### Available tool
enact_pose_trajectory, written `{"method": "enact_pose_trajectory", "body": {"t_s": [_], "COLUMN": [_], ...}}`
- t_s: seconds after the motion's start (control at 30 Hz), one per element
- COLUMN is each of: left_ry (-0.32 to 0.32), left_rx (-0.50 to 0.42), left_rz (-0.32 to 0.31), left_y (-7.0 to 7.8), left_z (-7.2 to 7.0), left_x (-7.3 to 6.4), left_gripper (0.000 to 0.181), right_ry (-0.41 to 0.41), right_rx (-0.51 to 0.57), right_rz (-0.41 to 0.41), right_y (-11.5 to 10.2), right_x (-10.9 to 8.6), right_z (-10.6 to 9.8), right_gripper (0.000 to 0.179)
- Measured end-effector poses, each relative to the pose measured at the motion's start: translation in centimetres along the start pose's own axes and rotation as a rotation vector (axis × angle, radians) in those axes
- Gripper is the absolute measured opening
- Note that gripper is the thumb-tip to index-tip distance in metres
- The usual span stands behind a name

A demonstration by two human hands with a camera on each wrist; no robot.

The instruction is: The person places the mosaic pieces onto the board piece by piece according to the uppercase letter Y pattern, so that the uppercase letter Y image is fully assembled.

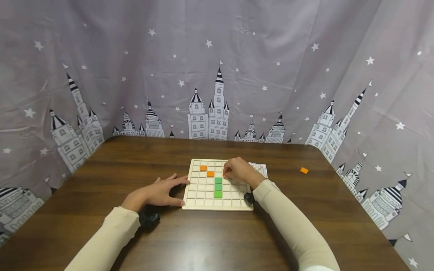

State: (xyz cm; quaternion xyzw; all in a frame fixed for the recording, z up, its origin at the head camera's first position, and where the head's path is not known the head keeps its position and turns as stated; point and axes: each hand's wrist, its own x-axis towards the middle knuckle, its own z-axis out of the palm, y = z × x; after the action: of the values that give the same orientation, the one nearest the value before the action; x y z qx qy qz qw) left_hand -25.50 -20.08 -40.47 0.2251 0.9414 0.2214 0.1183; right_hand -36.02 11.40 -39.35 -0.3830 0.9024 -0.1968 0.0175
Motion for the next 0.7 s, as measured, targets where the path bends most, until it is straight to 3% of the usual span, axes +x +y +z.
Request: {"method": "enact_pose_trajectory", "body": {"t_s": [0.17,0.3,0.4,0.57,0.7], "left_ry": [0.004,0.004,0.004,-0.001,0.000], "left_rx": [-0.003,0.001,-0.002,-0.003,0.000], "left_rz": [-0.001,-0.002,0.001,0.008,-0.005], "left_y": [0.0,0.1,0.1,0.1,0.1], "left_z": [0.0,0.1,0.2,0.2,-0.1], "left_x": [0.0,0.0,0.1,0.1,0.1], "left_gripper": [0.077,0.077,0.076,0.077,0.078], "right_ry": [-0.020,-0.050,-0.054,-0.009,0.041], "right_rx": [0.036,0.025,0.037,0.056,-0.012], "right_rz": [0.048,0.031,0.014,0.055,0.100], "right_y": [0.0,-0.1,0.2,2.1,4.2], "right_x": [0.1,-0.1,-0.5,-1.9,-3.5], "right_z": [-0.1,-0.3,-0.5,-1.5,-2.9], "right_gripper": [0.004,0.002,0.012,0.024,0.022]}}
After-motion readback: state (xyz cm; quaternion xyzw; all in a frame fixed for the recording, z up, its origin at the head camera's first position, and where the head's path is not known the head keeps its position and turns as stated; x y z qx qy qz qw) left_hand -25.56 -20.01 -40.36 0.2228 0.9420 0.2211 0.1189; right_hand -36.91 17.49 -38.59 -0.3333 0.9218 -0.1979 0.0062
